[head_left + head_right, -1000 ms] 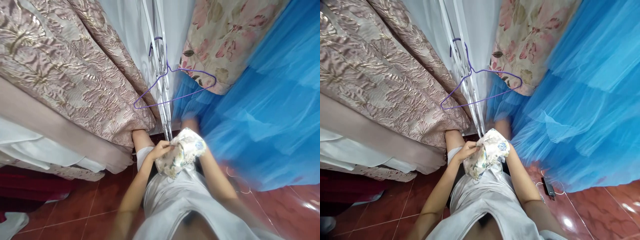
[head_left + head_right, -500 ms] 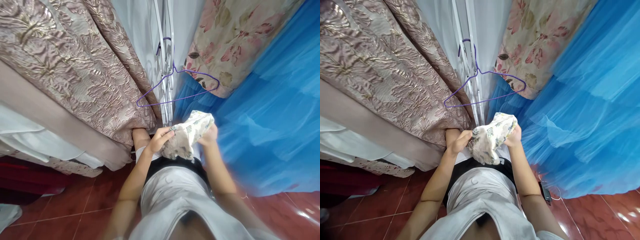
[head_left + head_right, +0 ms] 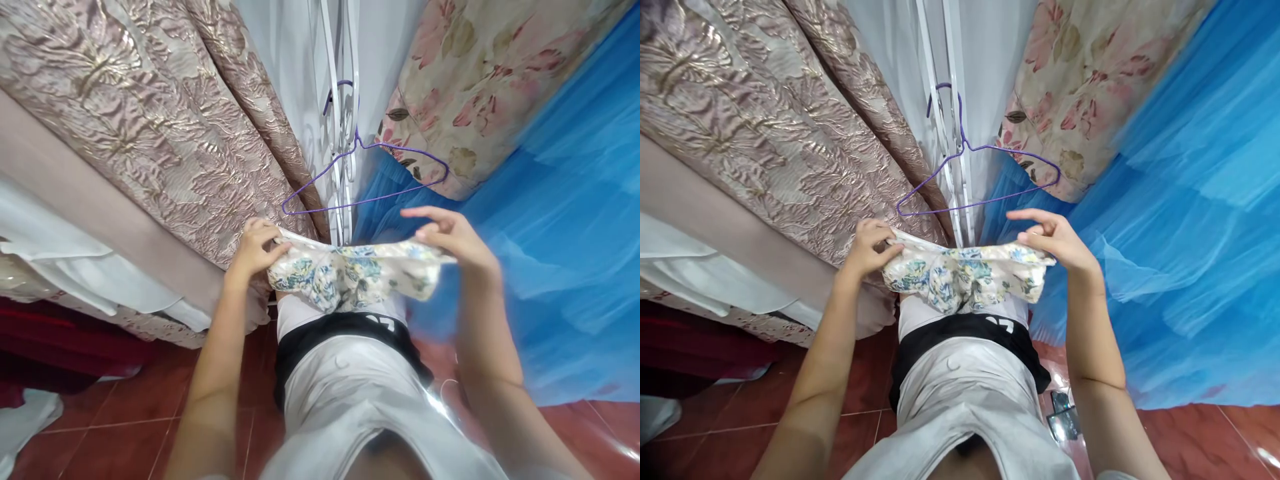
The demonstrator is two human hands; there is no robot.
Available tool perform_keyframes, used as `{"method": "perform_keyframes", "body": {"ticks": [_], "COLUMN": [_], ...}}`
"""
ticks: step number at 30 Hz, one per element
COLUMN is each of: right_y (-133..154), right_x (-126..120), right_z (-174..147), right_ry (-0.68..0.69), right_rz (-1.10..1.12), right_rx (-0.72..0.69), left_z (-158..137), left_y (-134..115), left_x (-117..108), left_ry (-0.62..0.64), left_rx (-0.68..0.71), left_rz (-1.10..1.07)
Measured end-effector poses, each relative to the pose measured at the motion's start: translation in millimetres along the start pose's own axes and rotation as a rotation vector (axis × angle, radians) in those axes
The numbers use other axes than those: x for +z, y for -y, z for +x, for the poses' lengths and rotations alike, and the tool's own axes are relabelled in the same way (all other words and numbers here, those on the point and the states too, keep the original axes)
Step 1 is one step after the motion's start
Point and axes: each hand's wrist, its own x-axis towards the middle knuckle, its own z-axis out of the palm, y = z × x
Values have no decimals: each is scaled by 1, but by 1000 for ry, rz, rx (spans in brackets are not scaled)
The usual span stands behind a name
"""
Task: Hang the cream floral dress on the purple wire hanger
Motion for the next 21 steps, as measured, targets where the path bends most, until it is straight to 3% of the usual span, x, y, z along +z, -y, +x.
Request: {"method": "perform_keyframes", "body": {"ticks": [3,7,11,15,21], "right_y": [-6,-36,-56,-58,-60], "right_x": [16,34,46,48,54], "right_z": [42,81,87,81,84], "right_ry": [-21,-53,-44,-81,-151], "right_rz": [16,11,-99,-166,-158], "right_rx": [-46,-23,-37,-102,-104], "left_z": [12,37,62,79,70], "left_y": [15,21,14,12,37], "left_x": [-26,-36,-31,-24,-28], "left_ry": [-59,-23,2,-11,78], "left_rx": [30,27,-24,-54,-103], "left_rz": [118,200,208,243,314]}}
